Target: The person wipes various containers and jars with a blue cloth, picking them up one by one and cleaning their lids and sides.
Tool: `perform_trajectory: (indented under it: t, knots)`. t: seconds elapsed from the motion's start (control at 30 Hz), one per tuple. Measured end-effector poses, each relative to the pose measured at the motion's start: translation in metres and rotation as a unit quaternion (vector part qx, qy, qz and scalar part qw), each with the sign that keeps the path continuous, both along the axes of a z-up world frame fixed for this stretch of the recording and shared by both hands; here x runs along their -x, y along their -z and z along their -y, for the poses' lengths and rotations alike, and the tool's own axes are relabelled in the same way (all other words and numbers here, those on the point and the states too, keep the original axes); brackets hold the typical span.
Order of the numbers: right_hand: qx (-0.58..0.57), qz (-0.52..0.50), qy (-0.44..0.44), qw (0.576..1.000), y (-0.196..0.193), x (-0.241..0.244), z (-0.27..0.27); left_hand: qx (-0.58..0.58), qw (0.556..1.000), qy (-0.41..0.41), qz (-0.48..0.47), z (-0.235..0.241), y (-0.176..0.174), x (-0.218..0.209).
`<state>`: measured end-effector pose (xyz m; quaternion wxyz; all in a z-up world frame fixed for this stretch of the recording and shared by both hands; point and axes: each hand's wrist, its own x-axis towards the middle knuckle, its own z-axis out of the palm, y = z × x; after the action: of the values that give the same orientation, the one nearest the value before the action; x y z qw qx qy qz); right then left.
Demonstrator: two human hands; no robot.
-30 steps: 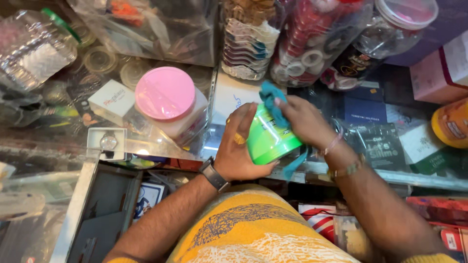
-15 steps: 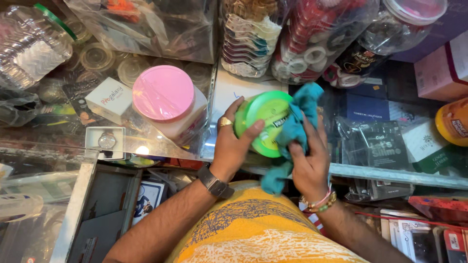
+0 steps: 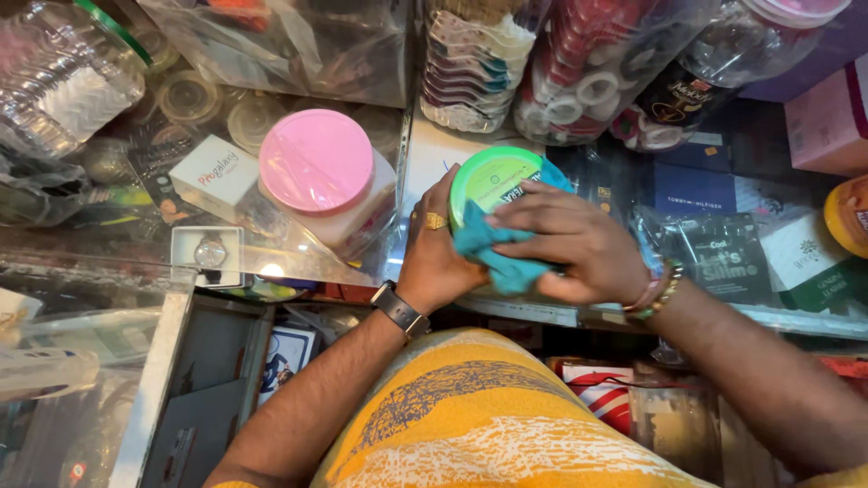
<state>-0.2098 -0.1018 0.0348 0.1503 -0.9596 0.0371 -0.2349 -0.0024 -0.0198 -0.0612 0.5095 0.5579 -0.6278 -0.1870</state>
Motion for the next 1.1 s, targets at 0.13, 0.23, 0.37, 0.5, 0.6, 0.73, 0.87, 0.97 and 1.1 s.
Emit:
perform_trajectory:
  t: [0.13, 0.23, 0.37, 0.5, 0.6, 0.73, 0.87, 0.97, 1.1]
  knots:
    - [0.057, 0.009, 0.066, 0.996, -0.006, 0.020, 0.037, 0.024, 1.000, 0.017, 0.006, 0.002, -0.006, -0.001]
    - [0.051, 0.021, 0.192, 0.980, -0.009, 0.010, 0.034, 0.044, 0.998, 0.042, -0.010, 0.003, -0.004, -0.001]
    - [0.105, -0.019, 0.079, 0.991, -0.002, -0.030, 0.018, 0.014, 0.997, 0.072, -0.034, 0.002, 0.001, -0.004]
    - [0.155, -0.042, 0.141, 0.977, -0.011, -0.036, 0.030, 0.038, 0.998, 0.055, -0.015, 0.002, 0.000, -0.004]
    - [0.159, -0.061, 0.228, 0.958, -0.016, -0.031, 0.020, -0.002, 1.000, 0.023, 0.003, 0.000, -0.003, -0.003]
    - [0.170, -0.086, 0.332, 0.924, -0.023, -0.022, -0.016, 0.005, 1.000, 0.015, 0.022, -0.001, 0.000, -0.002]
    - [0.165, -0.119, 0.344, 0.917, -0.035, -0.018, -0.052, 0.022, 0.999, 0.005, 0.039, -0.002, 0.005, -0.001]
    - [0.088, -0.120, 0.300, 0.942, -0.040, -0.016, -0.063, 0.009, 0.999, -0.002, 0.036, -0.002, 0.008, 0.001]
    - [-0.052, -0.053, 0.266, 0.961, -0.030, -0.031, -0.049, -0.006, 0.999, 0.001, 0.037, -0.002, 0.011, -0.002]
